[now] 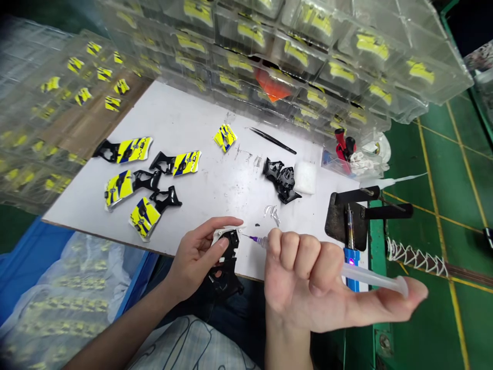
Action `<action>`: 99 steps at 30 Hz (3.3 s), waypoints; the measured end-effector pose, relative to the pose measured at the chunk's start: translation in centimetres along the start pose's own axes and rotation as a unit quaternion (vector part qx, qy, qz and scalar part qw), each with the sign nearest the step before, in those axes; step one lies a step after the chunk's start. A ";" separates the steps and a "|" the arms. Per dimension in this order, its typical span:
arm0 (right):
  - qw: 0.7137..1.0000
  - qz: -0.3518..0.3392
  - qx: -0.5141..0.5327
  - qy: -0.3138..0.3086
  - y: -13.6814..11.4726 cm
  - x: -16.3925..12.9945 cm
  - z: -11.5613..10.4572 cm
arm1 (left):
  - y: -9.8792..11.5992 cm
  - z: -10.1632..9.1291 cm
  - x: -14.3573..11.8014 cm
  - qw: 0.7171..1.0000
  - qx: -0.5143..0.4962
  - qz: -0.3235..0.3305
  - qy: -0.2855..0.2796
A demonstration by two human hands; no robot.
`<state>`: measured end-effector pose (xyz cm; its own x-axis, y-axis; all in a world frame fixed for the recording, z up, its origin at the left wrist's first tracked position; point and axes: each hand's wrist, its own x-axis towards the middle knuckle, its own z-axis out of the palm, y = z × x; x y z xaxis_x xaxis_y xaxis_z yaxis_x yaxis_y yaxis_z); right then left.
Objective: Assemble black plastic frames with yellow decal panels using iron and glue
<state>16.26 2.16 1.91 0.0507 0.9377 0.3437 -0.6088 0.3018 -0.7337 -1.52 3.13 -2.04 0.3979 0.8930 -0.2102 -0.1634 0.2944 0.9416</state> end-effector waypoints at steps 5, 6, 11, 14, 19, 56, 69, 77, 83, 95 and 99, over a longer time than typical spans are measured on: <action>1.000 0.013 -0.003 0.000 0.1 -0.2 -0.1 | 0.0 -0.1 0.0 1.000 -0.006 0.004 -0.007; 1.000 0.013 -0.003 -0.006 0.1 -0.2 -0.3 | 0.0 -0.1 0.0 1.000 -0.005 0.004 -0.008; 0.999 0.015 -0.005 -0.035 0.1 0.3 -0.6 | 0.0 -0.1 0.0 1.000 0.001 0.008 -0.006; 1.000 0.004 -0.011 -0.026 0.3 0.5 -0.3 | 0.0 0.0 -0.1 1.000 0.006 0.010 -0.004; 0.999 -0.029 -0.022 -0.009 0.7 0.7 0.3 | -0.1 -0.1 -0.1 1.000 0.008 0.007 -0.006; 0.999 -0.010 -0.038 0.026 0.5 0.6 0.8 | 0.0 0.0 -0.2 0.999 0.041 0.002 0.002; 0.999 -0.023 -0.049 0.004 0.6 0.8 0.2 | 0.1 0.0 -0.1 0.999 0.050 -0.003 0.004; 0.999 -0.009 -0.047 0.025 0.5 0.6 1.0 | 0.2 0.0 -0.1 0.999 0.048 -0.003 0.007; 0.992 -0.013 -0.048 0.114 0.5 0.6 2.8 | 0.0 -0.1 -0.2 0.998 0.068 0.000 0.011; 0.989 -0.007 -0.061 0.135 0.5 0.5 3.1 | -0.1 -0.1 -0.1 0.997 0.070 -0.003 0.011; 0.988 -0.026 -0.096 0.115 0.2 0.8 2.0 | -0.1 -0.2 -0.2 0.997 0.074 0.000 0.014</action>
<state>14.59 2.65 3.18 0.2705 0.9278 0.2570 -0.4407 0.3567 -0.8237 -1.72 2.98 -2.17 0.3729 0.9025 -0.2154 -0.0284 0.2432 0.9696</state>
